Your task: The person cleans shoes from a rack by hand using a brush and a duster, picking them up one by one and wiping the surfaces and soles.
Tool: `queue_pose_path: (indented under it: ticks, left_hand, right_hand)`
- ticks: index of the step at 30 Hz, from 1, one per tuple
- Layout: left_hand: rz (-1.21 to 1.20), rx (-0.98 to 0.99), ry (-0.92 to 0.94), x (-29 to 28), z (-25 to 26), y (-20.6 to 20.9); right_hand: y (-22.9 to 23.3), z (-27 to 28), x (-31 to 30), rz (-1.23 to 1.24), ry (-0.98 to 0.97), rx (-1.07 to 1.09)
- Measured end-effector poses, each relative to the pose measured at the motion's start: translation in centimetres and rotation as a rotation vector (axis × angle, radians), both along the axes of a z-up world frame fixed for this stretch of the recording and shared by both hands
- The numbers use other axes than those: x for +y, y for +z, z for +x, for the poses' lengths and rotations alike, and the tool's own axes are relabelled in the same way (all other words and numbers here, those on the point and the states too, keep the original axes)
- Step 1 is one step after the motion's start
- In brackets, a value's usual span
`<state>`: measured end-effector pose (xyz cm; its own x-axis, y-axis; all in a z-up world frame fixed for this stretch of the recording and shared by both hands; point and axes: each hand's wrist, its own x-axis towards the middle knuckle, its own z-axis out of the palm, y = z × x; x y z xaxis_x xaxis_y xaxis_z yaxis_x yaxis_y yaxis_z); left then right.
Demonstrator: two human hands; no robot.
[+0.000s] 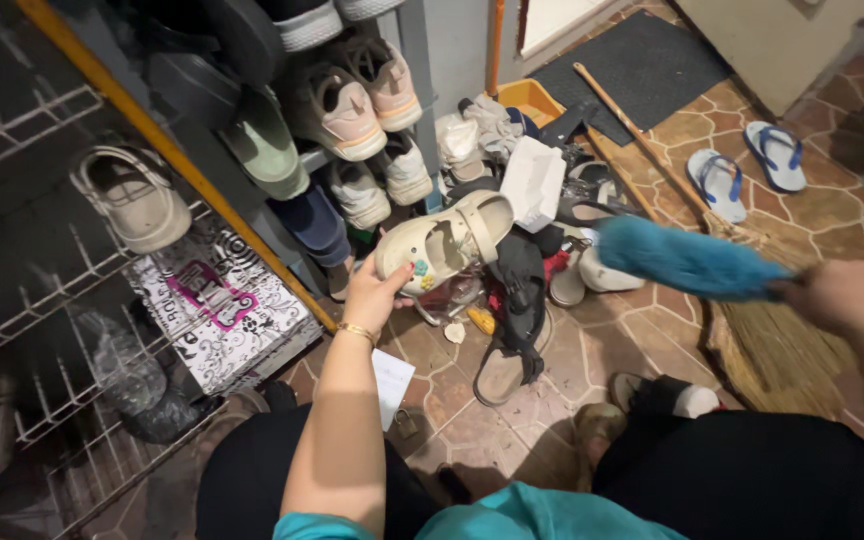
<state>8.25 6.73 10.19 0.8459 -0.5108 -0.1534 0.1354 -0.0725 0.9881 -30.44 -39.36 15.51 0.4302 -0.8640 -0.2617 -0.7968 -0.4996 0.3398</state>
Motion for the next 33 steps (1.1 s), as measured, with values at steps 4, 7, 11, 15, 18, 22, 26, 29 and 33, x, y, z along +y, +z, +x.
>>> queue_pose_path:
  ticks: [4, 7, 11, 15, 18, 22, 26, 29, 33]
  left_hand:
    - [-0.066, 0.017, -0.042, -1.8, -0.7, -0.5]
    - [-0.089, 0.009, -0.071, -2.2, -1.0, -0.7]
    - [-0.078, -0.020, -0.035, -1.9, -1.2, -0.6]
    - [-0.050, -0.045, 0.009, -1.6, -1.2, -0.1]
    - [-0.042, -0.032, 0.013, -1.8, -1.4, 0.2]
    - [-0.036, -0.069, -0.047, -1.8, -1.5, 0.2]
    - [0.119, -0.413, -0.075, -1.7, -1.4, -1.1]
    - [0.177, -0.377, -0.062, -2.1, -1.3, -1.9]
    - [0.453, -0.462, 0.068, -0.7, -0.7, -0.3]
  right_hand:
    - [3.9, 2.7, 4.9, 0.100, -0.021, -0.027]
    - [5.2, 3.9, 6.8, 0.077, -0.081, -0.050]
    - [5.0, 3.5, 5.8, 0.132, -0.127, -0.124]
    - [3.6, 3.6, 5.7, 0.245, -0.055, -0.244]
    - [3.6, 4.9, 7.1, 0.301, 0.001, -0.309]
    - [3.8, 5.5, 7.7, 0.291, -0.064, -0.310]
    - [2.0, 4.6, 4.2, 0.330, -0.080, -0.248]
    - [-1.5, 1.9, -0.6, 0.450, -0.126, -0.211]
    - [-7.3, -1.7, -7.0, 0.309, -0.230, -0.024]
